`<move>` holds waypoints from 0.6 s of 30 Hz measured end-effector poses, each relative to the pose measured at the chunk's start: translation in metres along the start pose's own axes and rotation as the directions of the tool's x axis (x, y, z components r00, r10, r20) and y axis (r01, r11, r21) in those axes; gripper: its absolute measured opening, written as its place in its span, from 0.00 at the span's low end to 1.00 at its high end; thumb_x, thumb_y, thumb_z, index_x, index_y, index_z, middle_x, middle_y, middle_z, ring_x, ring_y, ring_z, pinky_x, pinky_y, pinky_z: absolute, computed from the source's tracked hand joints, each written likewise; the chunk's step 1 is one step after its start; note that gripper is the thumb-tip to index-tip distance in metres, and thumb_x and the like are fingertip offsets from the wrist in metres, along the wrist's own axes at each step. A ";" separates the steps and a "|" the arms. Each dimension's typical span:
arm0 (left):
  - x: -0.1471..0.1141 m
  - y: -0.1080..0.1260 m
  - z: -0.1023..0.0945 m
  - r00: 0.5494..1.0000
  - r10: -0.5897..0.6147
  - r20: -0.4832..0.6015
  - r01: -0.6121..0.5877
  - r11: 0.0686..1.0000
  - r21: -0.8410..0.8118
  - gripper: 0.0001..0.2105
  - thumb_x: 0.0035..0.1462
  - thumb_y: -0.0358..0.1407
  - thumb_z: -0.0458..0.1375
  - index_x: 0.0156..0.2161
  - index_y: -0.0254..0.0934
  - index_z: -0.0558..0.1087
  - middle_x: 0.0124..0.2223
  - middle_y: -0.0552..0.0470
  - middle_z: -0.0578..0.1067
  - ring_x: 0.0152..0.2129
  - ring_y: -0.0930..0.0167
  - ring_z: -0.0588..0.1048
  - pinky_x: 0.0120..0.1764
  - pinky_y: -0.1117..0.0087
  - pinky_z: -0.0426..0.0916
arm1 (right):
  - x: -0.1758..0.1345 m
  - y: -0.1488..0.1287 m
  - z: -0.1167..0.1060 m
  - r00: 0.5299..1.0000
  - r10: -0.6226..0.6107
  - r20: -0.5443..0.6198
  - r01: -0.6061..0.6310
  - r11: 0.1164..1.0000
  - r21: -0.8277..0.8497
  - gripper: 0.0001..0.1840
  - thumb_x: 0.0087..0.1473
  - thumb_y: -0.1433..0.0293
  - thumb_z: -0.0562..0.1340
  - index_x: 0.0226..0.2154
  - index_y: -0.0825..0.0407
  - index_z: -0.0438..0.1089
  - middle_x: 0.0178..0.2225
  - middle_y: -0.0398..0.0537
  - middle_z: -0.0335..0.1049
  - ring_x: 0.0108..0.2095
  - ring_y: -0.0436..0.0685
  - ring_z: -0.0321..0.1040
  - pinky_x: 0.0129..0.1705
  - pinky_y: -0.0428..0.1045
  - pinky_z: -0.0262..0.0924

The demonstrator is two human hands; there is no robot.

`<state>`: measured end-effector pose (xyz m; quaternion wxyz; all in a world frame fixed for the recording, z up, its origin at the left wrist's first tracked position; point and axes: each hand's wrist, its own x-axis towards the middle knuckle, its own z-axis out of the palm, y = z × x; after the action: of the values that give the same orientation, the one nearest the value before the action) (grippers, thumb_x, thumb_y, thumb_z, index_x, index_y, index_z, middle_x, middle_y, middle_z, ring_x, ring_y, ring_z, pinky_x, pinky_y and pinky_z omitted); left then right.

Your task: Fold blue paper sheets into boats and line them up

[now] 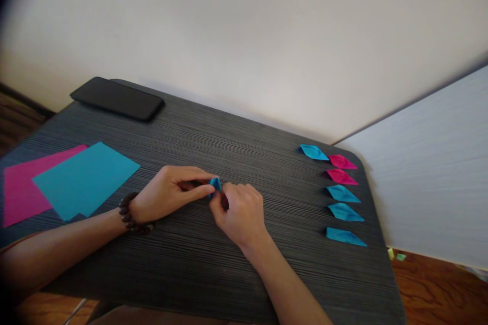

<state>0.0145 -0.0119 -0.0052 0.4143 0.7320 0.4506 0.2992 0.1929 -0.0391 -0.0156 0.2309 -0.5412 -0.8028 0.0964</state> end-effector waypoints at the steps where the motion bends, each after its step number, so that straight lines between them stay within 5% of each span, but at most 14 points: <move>1: -0.001 0.000 0.001 1.000 0.023 -0.004 -0.023 0.999 0.047 0.13 0.55 0.42 0.56 0.43 0.39 0.75 0.38 0.52 0.78 0.32 0.72 0.75 0.32 0.77 0.70 | 0.000 0.001 0.001 1.000 0.008 0.024 -0.008 1.000 0.016 0.13 0.54 0.69 0.55 0.20 0.52 0.60 0.17 0.43 0.62 0.21 0.50 0.58 0.28 0.47 0.48; 7: -0.004 0.003 0.004 0.996 0.083 -0.045 -0.058 0.912 0.407 0.13 0.54 0.38 0.55 0.44 0.38 0.71 0.38 0.52 0.76 0.29 0.72 0.73 0.33 0.72 0.66 | -0.002 0.004 0.003 0.997 0.039 0.071 -0.045 0.996 0.081 0.15 0.57 0.69 0.52 0.20 0.53 0.59 0.18 0.42 0.59 0.21 0.48 0.57 0.28 0.45 0.49; 13: -0.004 0.006 0.005 0.999 -0.022 0.037 -0.003 0.826 0.564 0.11 0.55 0.39 0.50 0.25 0.37 0.66 0.22 0.56 0.71 0.20 0.73 0.69 0.26 0.72 0.58 | 0.000 0.001 0.002 0.994 0.018 0.104 -0.029 0.995 0.099 0.15 0.57 0.69 0.51 0.20 0.53 0.60 0.18 0.41 0.59 0.21 0.47 0.57 0.27 0.44 0.48; 18: -0.004 0.003 0.006 0.999 -0.044 0.019 0.025 0.818 0.574 0.13 0.54 0.38 0.49 0.20 0.37 0.63 0.18 0.55 0.68 0.17 0.74 0.67 0.25 0.72 0.56 | 0.000 -0.002 0.001 0.994 0.066 0.092 -0.071 0.996 0.056 0.15 0.56 0.69 0.52 0.19 0.53 0.59 0.17 0.41 0.59 0.20 0.47 0.57 0.26 0.44 0.47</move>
<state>0.0193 -0.0181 -0.0053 0.1873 0.8190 0.5263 0.1308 0.1907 -0.0394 -0.0160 0.2068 -0.5565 -0.7902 0.1523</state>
